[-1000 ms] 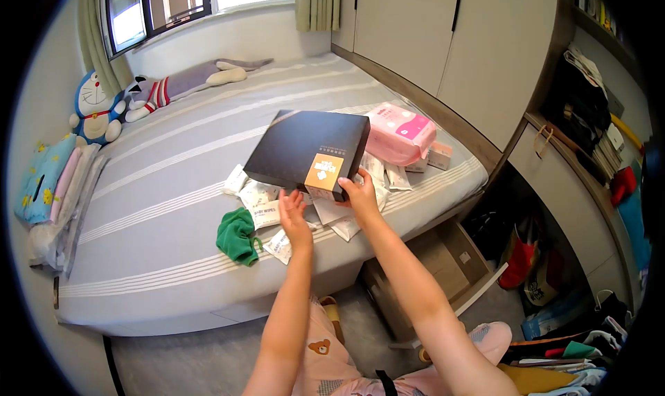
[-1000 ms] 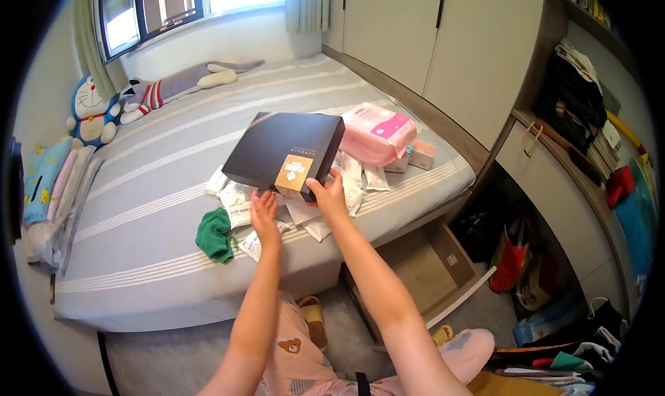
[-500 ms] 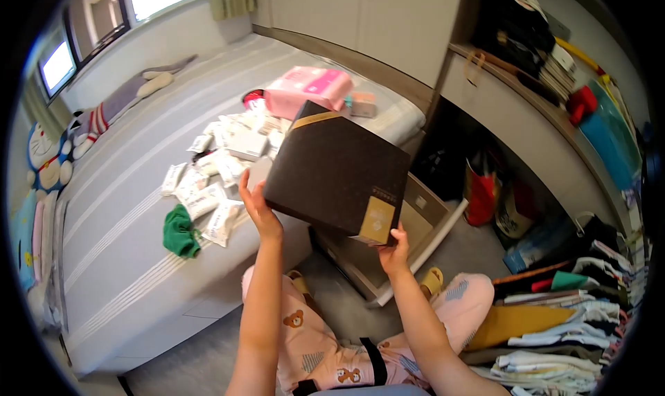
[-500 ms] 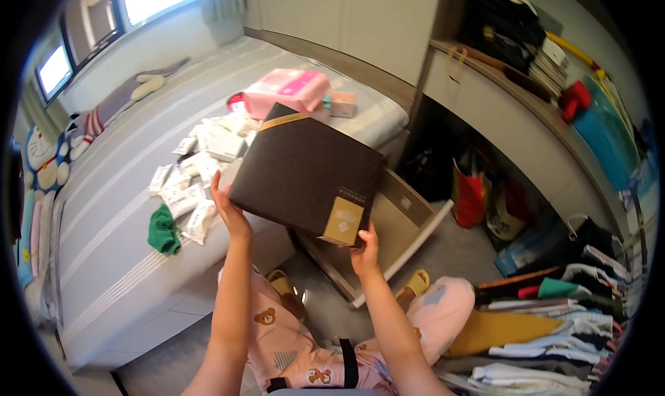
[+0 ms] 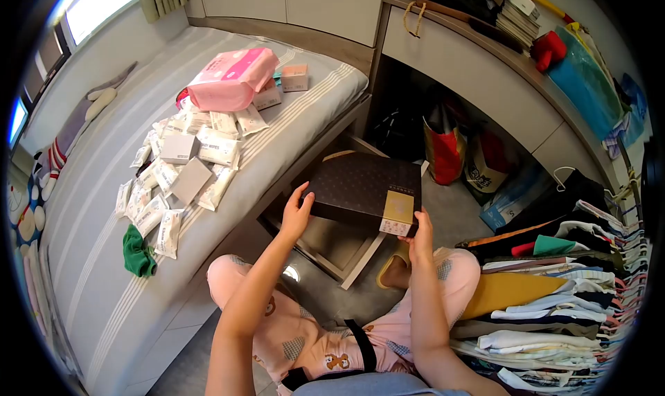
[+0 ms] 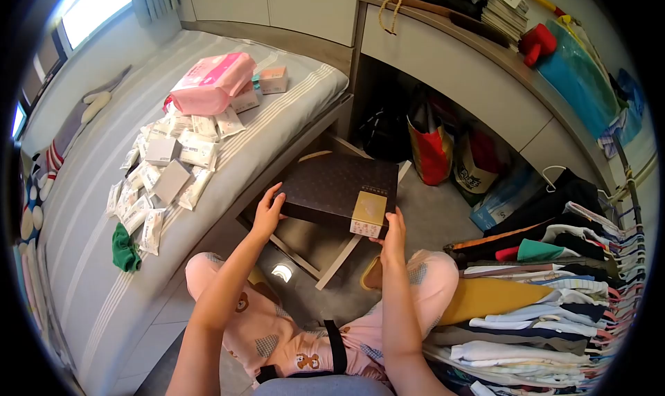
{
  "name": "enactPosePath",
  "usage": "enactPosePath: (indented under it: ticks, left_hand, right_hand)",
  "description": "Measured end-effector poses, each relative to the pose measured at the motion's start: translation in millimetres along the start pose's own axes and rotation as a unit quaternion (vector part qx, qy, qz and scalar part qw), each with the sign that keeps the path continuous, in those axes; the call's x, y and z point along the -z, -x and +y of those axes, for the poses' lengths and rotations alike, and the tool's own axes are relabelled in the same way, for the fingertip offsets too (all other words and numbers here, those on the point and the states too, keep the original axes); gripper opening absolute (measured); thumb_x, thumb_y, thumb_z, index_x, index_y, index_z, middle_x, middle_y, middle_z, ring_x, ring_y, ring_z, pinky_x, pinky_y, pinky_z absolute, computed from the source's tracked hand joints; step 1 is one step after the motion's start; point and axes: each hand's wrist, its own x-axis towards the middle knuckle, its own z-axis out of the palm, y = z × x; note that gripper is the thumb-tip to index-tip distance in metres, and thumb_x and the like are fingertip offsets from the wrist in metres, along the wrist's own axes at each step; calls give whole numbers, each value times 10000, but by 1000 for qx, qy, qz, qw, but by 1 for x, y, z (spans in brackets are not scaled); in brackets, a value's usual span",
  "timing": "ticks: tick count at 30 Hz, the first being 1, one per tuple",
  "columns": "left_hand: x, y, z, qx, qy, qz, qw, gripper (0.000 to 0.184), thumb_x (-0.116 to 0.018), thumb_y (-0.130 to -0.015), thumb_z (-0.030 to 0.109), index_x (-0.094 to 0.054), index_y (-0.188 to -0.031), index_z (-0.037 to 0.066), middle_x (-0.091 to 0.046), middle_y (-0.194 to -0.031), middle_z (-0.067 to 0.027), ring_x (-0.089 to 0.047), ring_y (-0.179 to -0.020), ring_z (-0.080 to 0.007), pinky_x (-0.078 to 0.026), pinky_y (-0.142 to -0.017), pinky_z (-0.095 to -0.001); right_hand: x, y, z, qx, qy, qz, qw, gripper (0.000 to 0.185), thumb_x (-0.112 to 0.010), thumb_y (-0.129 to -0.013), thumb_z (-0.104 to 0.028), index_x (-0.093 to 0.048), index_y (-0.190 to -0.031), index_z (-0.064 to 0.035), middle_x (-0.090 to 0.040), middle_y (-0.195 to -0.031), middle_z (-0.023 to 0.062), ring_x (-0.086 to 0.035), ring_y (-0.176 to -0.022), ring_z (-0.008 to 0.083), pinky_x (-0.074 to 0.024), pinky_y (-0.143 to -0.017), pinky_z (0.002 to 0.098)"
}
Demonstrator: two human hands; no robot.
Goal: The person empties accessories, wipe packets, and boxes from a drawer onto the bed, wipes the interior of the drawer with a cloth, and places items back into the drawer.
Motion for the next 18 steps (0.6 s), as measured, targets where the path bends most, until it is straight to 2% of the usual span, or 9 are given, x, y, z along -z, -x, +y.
enactPosePath:
  ticks: [1,2,5,6,7,11,12,15,18]
  left_hand:
    - [-7,-3,1,47,12,3,999,436,-534,-878,248,-441,-1276,96,-526,-1014,-57,-527,-745,-107,-476,-571,-248]
    - [-11,-10,-13,87,10,11,996,585,-554,-859,308,-324,-1352,92,-491,-1125,-123,-547,-737,-166,-485,-585,-279]
    - [-24,-38,-108,78,-236,79,965,760,-585,-826,350,-176,-1400,67,-421,-1245,-192,-567,-855,-239,-502,-615,-300]
    - [-24,-32,-94,136,-235,12,962,857,-599,-800,369,-93,-1405,33,-334,-1328,-238,-525,-1028,-312,-502,-743,-336]
    - [-26,-17,-55,150,-251,-32,956,823,-568,-797,368,-146,-1373,-41,-266,-1352,-308,-297,-1264,-392,-268,-1038,-380]
    - [-31,-22,-55,126,-241,-136,953,673,-577,-787,312,-309,-1332,22,-334,-1321,-286,-337,-1240,-389,-294,-1022,-378]
    - [-30,-23,-56,125,-237,-152,952,636,-578,-786,297,-348,-1318,36,-356,-1313,-274,-352,-1230,-385,-304,-1015,-378]
    - [-25,-25,-54,75,-275,-161,945,544,-565,-792,275,-415,-1272,67,-420,-1269,-231,-410,-1185,-367,-347,-981,-385]
    - [-18,-27,-53,93,-328,-163,926,512,-549,-804,265,-424,-1266,83,-439,-1255,-195,-444,-1155,-343,-377,-951,-394]
  right_hand:
    - [-2,-4,-4,-9,20,10,1000,626,-460,-798,-327,-306,-1339,-52,-573,-1019,107,-621,-753,185,-500,-480,269]
    - [1,-21,8,-29,21,-11,999,667,-498,-790,-326,-271,-1347,-38,-544,-1070,131,-620,-790,219,-522,-509,297]
    - [-30,-52,21,-92,22,-68,993,746,-525,-780,-299,-173,-1360,10,-434,-1195,207,-599,-889,308,-555,-595,369]
    - [-45,-62,29,-106,32,-31,993,613,-507,-798,-290,-252,-1278,-7,-459,-1151,185,-590,-904,301,-551,-618,384]
    - [-59,-75,40,-119,42,7,992,485,-489,-816,-282,-330,-1195,-24,-485,-1107,164,-581,-919,295,-547,-642,399]
    - [-84,-126,91,-168,2,26,985,618,-466,-828,-276,-163,-1310,-38,-408,-1201,186,-555,-976,326,-547,-695,428]
    - [-90,-132,99,-179,-12,81,981,574,-441,-850,-263,-176,-1321,-69,-399,-1227,170,-554,-983,323,-542,-704,446]
    - [-77,-162,135,-201,-2,83,976,519,-414,-873,-249,-200,-1321,-96,-397,-1246,149,-552,-993,319,-532,-707,473]
    - [-64,-177,150,-284,-12,70,956,418,-386,-906,-247,-317,-1288,-91,-365,-1304,146,-476,-1092,355,-431,-843,558]
